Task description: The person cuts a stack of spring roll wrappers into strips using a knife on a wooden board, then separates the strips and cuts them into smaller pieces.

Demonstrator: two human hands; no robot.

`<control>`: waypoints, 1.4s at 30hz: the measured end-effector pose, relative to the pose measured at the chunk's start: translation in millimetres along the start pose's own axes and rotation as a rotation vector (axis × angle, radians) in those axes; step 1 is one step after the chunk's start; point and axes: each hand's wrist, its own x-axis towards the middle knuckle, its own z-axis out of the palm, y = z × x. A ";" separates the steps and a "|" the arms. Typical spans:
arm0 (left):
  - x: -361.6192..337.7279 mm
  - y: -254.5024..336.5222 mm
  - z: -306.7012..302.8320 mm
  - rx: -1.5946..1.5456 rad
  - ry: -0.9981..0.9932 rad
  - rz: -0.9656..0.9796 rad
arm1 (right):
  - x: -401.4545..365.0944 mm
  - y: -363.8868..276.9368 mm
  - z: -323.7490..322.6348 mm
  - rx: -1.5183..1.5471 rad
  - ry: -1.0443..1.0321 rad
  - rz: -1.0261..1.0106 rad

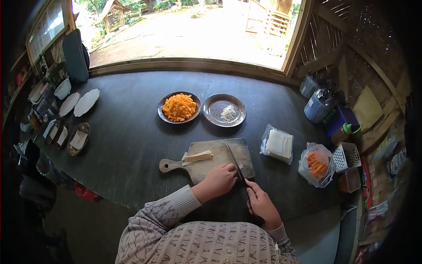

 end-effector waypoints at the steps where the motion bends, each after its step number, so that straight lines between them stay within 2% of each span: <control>1: 0.1 0.4 -0.2 0.010 0.002 -0.005 | 0.0 0.0 -0.6 -0.072 0.008 -0.015; 3: -0.3 0.0 2.0 0.016 -0.008 -0.011 | 2.2 3.2 0.1 -0.144 0.016 -0.027; 5: -0.8 -1.3 3.2 0.024 -0.020 -0.019 | 9.8 10.3 6.8 -0.367 0.127 -0.233; 8: -0.7 -2.4 3.5 0.046 -0.048 0.024 | 21.7 1.2 12.7 -0.344 0.169 -0.318; 13: -1.9 -0.6 0.3 -0.021 -0.031 -0.029 | 25.7 -5.1 9.0 -0.338 0.124 -0.209; 15: -1.8 -2.4 2.5 -0.008 -0.019 -0.022 | 15.6 -8.9 2.3 -0.130 0.017 -0.050; 18: -1.6 -2.8 1.7 -0.004 -0.029 -0.032 | -3.1 -14.9 -0.2 -0.115 0.013 0.017; 22: -0.3 1.7 -2.9 0.017 -0.073 -0.045 | -3.7 1.6 -0.3 -0.160 0.029 0.002; 24: 0.0 -1.5 1.2 0.023 -0.065 -0.032 | 5.9 17.9 4.7 -0.333 0.107 -0.273; 27: -1.2 -2.5 1.3 0.043 -0.073 -0.004 | 17.9 11.7 11.2 -0.400 0.183 -0.320; 28: -0.5 -2.2 0.2 0.061 -0.075 0.014 | 19.9 5.9 10.3 -0.395 0.192 -0.315; 30: -0.7 -3.0 1.4 0.085 -0.081 0.049 | 23.1 -5.7 7.7 -0.268 0.101 -0.140; 32: -2.1 -1.4 0.4 0.023 -0.029 0.003 | 24.0 2.4 2.2 -0.227 0.067 -0.124; 34: -1.9 -2.4 1.7 0.032 -0.025 -0.006 | 14.7 1.1 0.7 -0.055 0.011 -0.049; 42: -2.3 -2.0 3.7 0.025 -0.049 -0.030 | -12.6 2.6 -2.5 -0.075 0.009 0.010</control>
